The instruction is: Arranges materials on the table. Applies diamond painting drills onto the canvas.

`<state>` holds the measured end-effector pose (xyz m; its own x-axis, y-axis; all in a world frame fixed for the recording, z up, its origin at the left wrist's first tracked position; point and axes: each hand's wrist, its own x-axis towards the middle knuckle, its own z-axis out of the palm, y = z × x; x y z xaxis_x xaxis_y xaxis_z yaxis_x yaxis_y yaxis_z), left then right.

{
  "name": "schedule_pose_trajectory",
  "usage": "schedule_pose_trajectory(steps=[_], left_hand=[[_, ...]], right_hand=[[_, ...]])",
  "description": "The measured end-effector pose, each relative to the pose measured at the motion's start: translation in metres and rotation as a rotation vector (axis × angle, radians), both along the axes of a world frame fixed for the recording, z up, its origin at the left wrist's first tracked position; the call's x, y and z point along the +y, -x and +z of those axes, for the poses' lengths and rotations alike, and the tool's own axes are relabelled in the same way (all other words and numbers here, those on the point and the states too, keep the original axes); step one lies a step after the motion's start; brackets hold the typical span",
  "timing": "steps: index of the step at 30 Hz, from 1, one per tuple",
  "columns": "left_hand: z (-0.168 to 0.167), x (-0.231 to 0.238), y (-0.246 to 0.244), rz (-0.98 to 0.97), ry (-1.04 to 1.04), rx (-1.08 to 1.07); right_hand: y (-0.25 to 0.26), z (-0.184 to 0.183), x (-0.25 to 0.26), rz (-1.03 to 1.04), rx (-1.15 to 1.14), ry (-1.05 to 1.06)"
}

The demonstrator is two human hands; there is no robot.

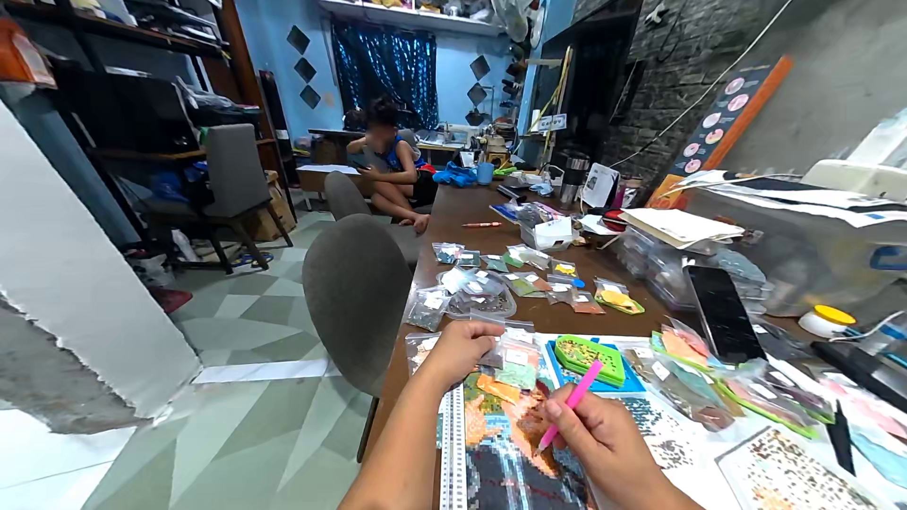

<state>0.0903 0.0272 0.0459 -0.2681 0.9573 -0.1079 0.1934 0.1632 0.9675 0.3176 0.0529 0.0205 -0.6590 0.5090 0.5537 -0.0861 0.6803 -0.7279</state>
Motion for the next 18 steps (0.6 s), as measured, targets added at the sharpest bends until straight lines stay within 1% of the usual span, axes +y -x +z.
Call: schedule_pose_trajectory(steps=[7,12,18], left_hand=[[-0.001,0.000,0.001,-0.005,-0.005,0.001],[-0.001,0.000,0.000,-0.017,-0.002,0.022],[-0.001,0.001,0.000,-0.031,0.003,0.046]], right_hand=[[0.001,-0.001,0.000,-0.003,-0.010,0.001],[0.000,0.006,-0.003,-0.007,-0.001,0.033],[0.003,0.018,-0.010,0.074,-0.048,0.053]])
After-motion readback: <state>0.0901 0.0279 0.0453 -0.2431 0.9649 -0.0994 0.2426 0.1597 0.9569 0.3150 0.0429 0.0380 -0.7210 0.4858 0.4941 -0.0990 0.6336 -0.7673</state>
